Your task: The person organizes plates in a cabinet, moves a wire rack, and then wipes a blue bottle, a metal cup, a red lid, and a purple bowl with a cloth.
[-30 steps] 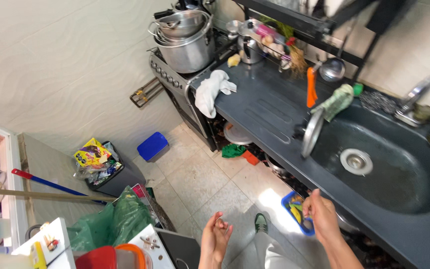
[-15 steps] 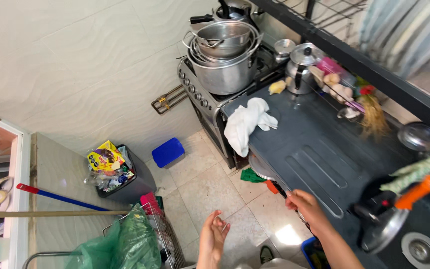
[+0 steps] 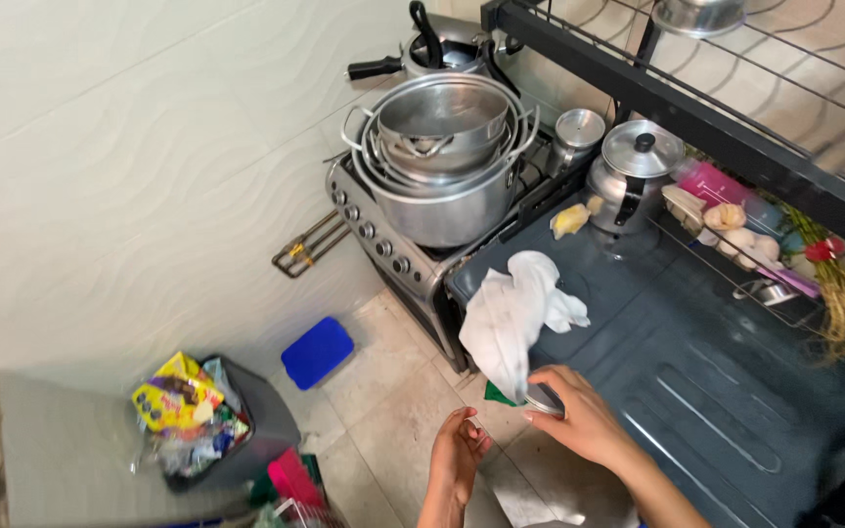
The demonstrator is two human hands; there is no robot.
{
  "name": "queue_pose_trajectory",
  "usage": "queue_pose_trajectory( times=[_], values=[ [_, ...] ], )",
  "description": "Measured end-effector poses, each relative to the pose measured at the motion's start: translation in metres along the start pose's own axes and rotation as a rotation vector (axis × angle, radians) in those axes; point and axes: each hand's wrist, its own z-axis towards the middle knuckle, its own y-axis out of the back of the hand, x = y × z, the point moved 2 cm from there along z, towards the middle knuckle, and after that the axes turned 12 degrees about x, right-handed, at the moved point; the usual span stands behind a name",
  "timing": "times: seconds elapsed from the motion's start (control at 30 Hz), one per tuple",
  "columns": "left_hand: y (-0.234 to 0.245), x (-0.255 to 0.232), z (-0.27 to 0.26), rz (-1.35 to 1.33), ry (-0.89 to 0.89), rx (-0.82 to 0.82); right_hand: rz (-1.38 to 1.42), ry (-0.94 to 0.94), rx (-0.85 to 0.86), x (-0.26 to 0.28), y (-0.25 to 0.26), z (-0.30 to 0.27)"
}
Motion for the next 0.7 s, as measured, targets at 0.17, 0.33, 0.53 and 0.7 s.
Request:
queue_pose_trajectory(
  times=[0.17,0.33,0.53,0.7],
  values=[
    [-0.01,-0.085,0.053,0.083,0.072,0.028,-0.206,-0.059,-0.184,-0.011,-0.015,0.086],
    [-0.044,-0.172,0.079,0.434,0.171,0.016,-0.442,-0.291,-0.284,0.006,-0.02,0.149],
    [-0.046,-0.206,0.145,0.663,-0.001,0.35,-0.583,-0.389,-0.436,-0.01,-0.038,0.183],
    [-0.114,-0.233,0.146,0.855,-0.231,0.687,-0.551,-0.505,-0.415,-0.038,-0.046,0.179]
  ],
)
